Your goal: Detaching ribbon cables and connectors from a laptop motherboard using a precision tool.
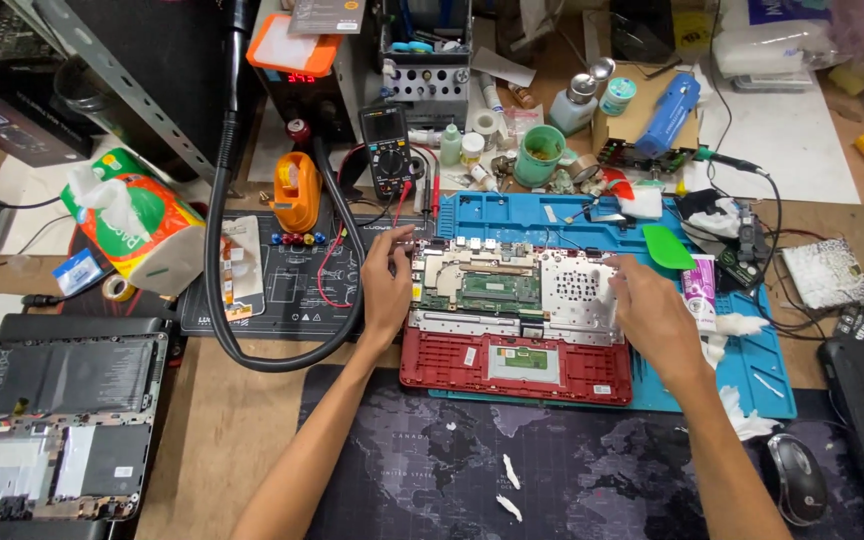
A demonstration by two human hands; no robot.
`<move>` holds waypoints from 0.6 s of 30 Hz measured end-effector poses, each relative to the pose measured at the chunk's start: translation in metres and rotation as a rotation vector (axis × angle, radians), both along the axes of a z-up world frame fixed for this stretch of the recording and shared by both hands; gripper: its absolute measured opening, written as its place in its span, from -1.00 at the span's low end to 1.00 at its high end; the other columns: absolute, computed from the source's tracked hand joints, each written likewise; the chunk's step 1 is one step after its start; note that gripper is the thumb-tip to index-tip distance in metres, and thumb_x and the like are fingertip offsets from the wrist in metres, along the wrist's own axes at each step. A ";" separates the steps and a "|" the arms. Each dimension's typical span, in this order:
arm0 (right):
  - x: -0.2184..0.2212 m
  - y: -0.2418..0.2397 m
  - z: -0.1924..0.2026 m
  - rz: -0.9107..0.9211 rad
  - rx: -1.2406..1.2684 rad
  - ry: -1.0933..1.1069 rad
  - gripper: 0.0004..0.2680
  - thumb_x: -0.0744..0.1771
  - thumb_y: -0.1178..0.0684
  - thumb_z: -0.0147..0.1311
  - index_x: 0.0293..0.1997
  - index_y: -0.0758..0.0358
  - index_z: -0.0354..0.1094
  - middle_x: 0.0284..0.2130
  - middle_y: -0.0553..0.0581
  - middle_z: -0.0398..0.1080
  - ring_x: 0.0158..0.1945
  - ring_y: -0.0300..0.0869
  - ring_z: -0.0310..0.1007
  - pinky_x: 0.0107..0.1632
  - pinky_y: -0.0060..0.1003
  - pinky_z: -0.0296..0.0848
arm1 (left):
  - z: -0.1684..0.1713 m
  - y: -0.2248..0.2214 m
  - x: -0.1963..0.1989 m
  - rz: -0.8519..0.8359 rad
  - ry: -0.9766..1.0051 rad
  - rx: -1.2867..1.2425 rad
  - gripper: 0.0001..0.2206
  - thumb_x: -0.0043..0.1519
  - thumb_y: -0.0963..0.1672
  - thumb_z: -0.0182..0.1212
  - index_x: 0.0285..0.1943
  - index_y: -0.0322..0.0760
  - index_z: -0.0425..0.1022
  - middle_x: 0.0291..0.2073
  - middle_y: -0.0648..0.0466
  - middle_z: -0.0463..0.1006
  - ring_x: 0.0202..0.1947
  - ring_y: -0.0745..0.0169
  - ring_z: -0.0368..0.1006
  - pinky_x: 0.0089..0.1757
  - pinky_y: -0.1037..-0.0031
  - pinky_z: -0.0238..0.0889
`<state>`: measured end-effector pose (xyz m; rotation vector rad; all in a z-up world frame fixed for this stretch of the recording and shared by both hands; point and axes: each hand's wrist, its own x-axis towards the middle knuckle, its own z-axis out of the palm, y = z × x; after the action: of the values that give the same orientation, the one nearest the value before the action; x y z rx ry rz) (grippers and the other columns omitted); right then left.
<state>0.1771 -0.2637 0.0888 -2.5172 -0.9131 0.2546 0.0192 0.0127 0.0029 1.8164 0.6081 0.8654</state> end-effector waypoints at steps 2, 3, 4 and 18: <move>0.001 0.004 -0.002 0.001 -0.005 -0.004 -0.78 0.43 0.18 -0.07 0.23 0.30 0.36 -0.17 0.49 0.51 -0.12 0.27 0.59 -0.12 0.13 0.57 | -0.002 0.005 0.006 0.000 -0.008 -0.002 -0.67 0.35 -0.31 -0.13 0.19 -0.25 0.47 -0.09 -0.12 0.51 -0.02 -0.11 0.50 -0.05 0.17 0.39; 0.002 0.004 -0.003 -0.004 -0.014 0.000 -0.78 0.43 0.17 -0.07 0.22 0.32 0.36 -0.16 0.50 0.50 -0.13 0.28 0.59 -0.13 0.14 0.57 | -0.003 0.006 0.009 -0.006 -0.008 -0.008 -0.68 0.34 -0.31 -0.13 0.19 -0.27 0.46 -0.09 -0.14 0.50 -0.03 -0.14 0.50 -0.06 0.17 0.39; 0.000 0.004 -0.005 -0.001 -0.021 0.001 -0.78 0.43 0.17 -0.07 0.22 0.32 0.36 -0.16 0.50 0.50 -0.13 0.28 0.59 -0.13 0.14 0.57 | -0.005 0.002 0.006 -0.003 -0.007 -0.015 -0.68 0.34 -0.31 -0.13 0.19 -0.27 0.46 -0.09 -0.14 0.50 -0.03 -0.14 0.50 -0.06 0.17 0.39; -0.039 0.079 -0.008 0.361 0.168 0.036 -0.84 0.40 0.10 0.07 0.05 0.25 0.49 -0.25 0.22 0.52 -0.18 0.01 0.63 -0.16 -0.20 0.61 | -0.020 0.001 -0.006 -0.059 0.037 0.056 -0.76 0.37 -0.25 0.01 0.17 -0.27 0.46 -0.13 -0.11 0.47 -0.10 -0.04 0.50 -0.09 0.28 0.44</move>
<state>0.1379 -0.1845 0.0809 -2.1779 -1.3143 0.3190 0.0132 0.0139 -0.0168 1.8954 0.5555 0.8179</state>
